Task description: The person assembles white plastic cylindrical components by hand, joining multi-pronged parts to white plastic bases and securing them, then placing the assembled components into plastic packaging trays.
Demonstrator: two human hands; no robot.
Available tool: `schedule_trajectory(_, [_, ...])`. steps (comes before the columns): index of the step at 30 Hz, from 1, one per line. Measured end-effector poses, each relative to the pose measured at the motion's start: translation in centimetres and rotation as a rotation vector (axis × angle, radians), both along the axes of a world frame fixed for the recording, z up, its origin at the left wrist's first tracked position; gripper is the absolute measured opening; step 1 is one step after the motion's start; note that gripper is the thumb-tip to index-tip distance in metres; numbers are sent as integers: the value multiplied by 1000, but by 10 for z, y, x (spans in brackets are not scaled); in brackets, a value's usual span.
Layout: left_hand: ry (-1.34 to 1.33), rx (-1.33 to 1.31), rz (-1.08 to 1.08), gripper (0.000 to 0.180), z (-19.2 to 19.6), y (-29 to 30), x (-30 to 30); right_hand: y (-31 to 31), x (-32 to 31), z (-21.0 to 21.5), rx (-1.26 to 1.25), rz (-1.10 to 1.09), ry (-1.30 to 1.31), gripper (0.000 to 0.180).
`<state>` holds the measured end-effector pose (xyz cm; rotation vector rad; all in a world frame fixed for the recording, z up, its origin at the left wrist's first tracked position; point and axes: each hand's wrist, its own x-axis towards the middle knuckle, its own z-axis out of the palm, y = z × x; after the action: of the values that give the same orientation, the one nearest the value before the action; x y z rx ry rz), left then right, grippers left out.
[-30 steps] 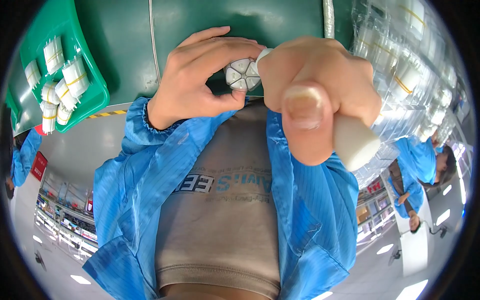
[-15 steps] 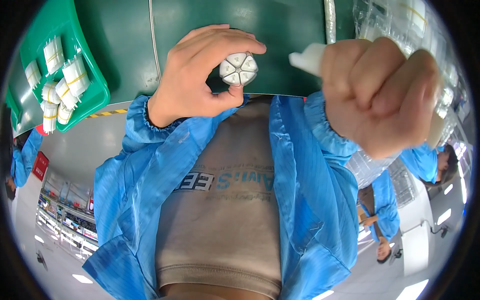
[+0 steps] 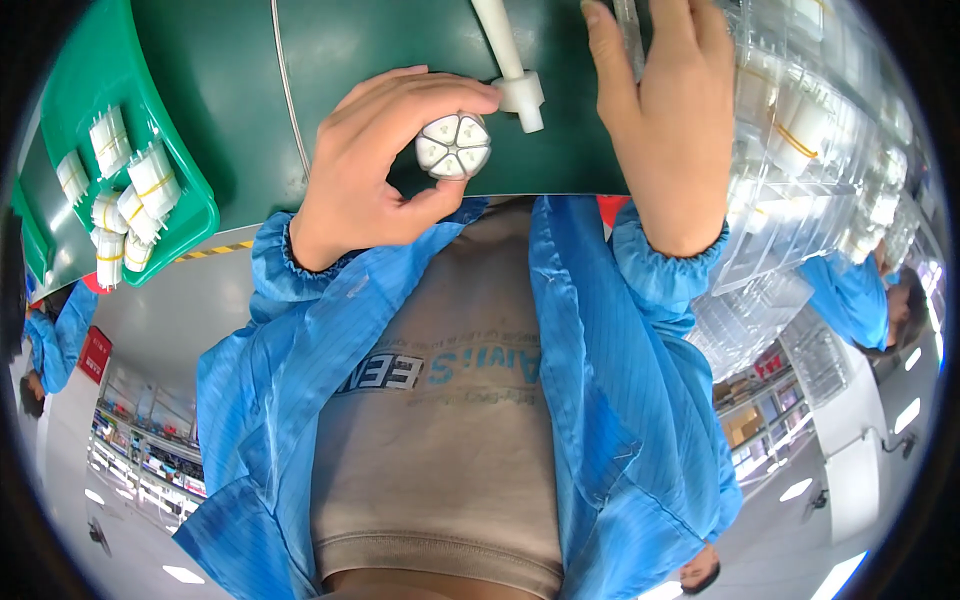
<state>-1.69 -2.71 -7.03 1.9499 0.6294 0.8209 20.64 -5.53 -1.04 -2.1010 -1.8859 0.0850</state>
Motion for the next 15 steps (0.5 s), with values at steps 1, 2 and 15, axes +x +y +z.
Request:
schedule_trajectory(1, [0,16,6,46,-2,0,0,-3,-1,-9,5,-1,2,38])
schedule_trajectory(2, [-1,31,9,45,-4,-1,0,-3,-4,-18,0,-34,-16,36])
schedule_trajectory(15, [88,101,146,56,-2,-6,4,0,-4,0,-186,777,1895,98])
